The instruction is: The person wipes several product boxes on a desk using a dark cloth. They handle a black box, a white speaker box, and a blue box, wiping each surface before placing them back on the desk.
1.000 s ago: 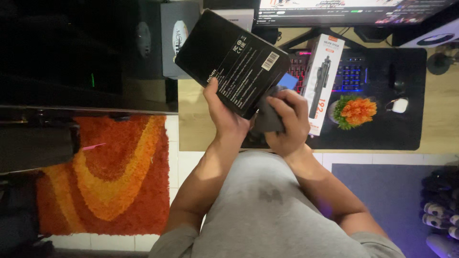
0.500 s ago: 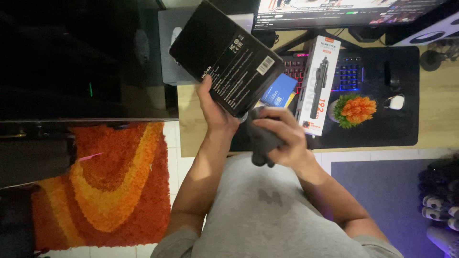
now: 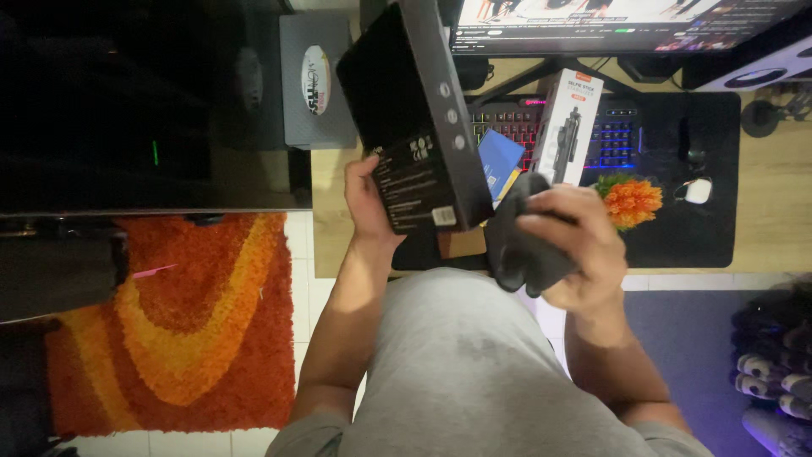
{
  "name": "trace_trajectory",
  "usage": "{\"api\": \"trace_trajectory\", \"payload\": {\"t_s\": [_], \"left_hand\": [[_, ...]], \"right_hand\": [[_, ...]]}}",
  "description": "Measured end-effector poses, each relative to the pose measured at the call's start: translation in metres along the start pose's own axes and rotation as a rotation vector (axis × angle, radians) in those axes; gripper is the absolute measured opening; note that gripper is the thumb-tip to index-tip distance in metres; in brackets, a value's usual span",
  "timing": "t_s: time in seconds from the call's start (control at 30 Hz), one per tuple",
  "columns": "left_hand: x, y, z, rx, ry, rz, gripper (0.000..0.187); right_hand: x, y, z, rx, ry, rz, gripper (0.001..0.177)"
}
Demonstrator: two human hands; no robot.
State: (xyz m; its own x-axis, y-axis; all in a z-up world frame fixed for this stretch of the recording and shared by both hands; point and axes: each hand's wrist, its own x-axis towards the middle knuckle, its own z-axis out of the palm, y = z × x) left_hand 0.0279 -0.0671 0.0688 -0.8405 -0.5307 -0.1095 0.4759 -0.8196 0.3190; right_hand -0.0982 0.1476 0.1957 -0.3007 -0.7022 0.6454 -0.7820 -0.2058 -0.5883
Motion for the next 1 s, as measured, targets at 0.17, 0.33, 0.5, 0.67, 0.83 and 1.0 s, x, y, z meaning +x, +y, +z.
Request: {"api": "trace_trajectory", "payload": {"t_s": [0.17,0.33,0.5,0.67,0.83,1.0], "left_hand": [[-0.003,-0.008,0.004,0.053,0.020,-0.088,0.052],[-0.006,-0.006,0.002,0.138,-0.094,-0.097,0.055],[-0.012,-0.008,-0.003,0.111,-0.133,-0.146,0.059],[-0.012,-0.020,-0.009,0.154,-0.127,-0.100,0.067],[-0.016,-0.021,-0.012,0.146,-0.113,-0.140,0.071],[-0.022,-0.019,-0.008,0.142,-0.192,-0.169,0.072]], "right_hand": [[0.016,-0.013,-0.005,-0.052,-0.293,-0.133,0.038],[0.032,-0.029,-0.004,-0.087,-0.456,-0.235,0.047],[0.047,-0.038,0.004,-0.133,-0.486,-0.251,0.048],[0.060,-0.038,0.005,-0.229,-0.446,-0.209,0.048],[0.070,-0.028,0.006,-0.242,-0.382,-0.192,0.049],[0.076,-0.020,0.004,-0.288,-0.322,-0.155,0.046]]}}
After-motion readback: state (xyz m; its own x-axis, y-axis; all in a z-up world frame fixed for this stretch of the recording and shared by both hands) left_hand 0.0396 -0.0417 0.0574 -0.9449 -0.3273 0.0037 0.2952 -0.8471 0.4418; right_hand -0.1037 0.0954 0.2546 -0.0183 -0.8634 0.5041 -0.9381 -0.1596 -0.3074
